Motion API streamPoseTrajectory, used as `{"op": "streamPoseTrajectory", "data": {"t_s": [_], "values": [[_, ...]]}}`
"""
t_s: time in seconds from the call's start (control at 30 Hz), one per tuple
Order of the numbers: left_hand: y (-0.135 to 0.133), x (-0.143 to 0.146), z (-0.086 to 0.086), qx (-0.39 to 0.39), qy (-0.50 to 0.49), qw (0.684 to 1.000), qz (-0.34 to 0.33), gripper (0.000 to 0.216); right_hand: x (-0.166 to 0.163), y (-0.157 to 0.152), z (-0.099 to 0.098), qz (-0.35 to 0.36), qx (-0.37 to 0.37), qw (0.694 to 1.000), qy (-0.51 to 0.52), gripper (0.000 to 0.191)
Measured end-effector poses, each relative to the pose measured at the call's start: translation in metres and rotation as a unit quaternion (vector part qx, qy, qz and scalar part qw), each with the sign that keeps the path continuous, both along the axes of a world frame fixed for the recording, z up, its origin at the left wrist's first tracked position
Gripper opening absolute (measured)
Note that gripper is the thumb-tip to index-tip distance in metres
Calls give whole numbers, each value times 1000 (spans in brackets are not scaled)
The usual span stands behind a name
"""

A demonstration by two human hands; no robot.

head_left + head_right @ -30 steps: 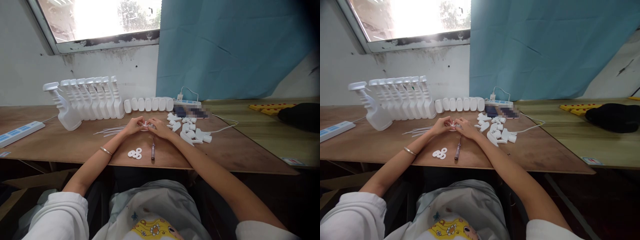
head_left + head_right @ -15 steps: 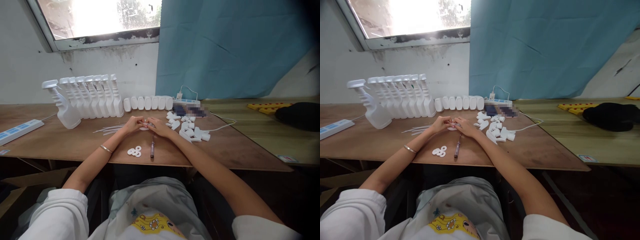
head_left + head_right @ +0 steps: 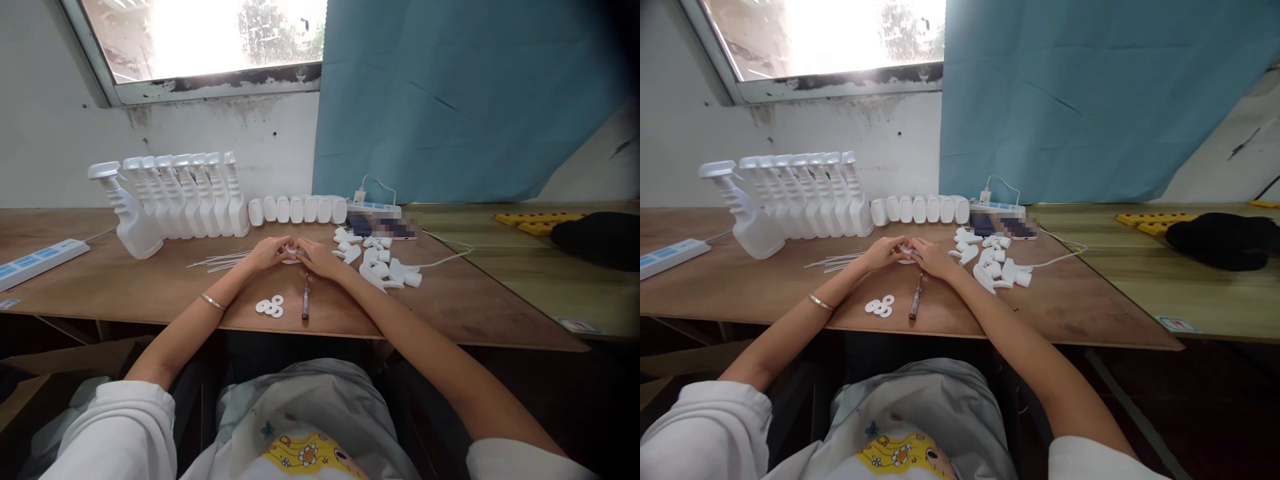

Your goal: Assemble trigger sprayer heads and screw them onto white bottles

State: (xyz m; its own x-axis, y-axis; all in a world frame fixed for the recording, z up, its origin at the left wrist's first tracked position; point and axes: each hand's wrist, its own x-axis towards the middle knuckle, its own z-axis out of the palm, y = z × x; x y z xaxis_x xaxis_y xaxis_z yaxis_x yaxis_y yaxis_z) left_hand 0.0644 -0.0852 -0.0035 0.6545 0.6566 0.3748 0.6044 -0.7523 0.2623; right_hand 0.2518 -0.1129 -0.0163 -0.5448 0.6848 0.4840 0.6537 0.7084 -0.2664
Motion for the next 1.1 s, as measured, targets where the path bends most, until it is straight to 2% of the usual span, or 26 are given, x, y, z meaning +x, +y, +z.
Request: {"op": "streamPoseTrajectory", "data": {"t_s": [0.23, 0.4, 0.5, 0.57, 0.7, 0.8, 0.87, 0.97, 1.1], "values": [[-1, 0, 0, -5, 13, 1000, 1, 36, 1, 6, -8, -30, -27, 997, 59, 34], [-1, 0, -1, -35, -1, 999, 5, 41, 2, 7, -7, -26, -43, 998, 41, 28], [0, -2, 0, -45, -46, 998, 7, 43, 2, 6, -4, -75, -36, 997, 3, 26], [3, -6, 2, -24, -64, 996, 50, 37, 3, 5, -2, -137, -28, 990, -16, 28], [7, -17, 8, 17, 36, 988, 148, 27, 7, 6, 0, -277, -29, 960, -43, 35], [7, -22, 12, -35, 117, 979, 161, 31, 11, 7, 1, -337, -39, 939, -49, 37], [6, -22, 12, -57, 146, 975, 157, 27, 12, 7, 2, -353, -42, 934, -49, 36], [4, -19, 10, -40, 165, 973, 157, 15, 13, 6, 3, -353, -46, 933, -49, 36], [3, -14, 4, -18, 176, 971, 160, 15, 11, 4, 4, -349, -52, 934, -49, 36]]}}
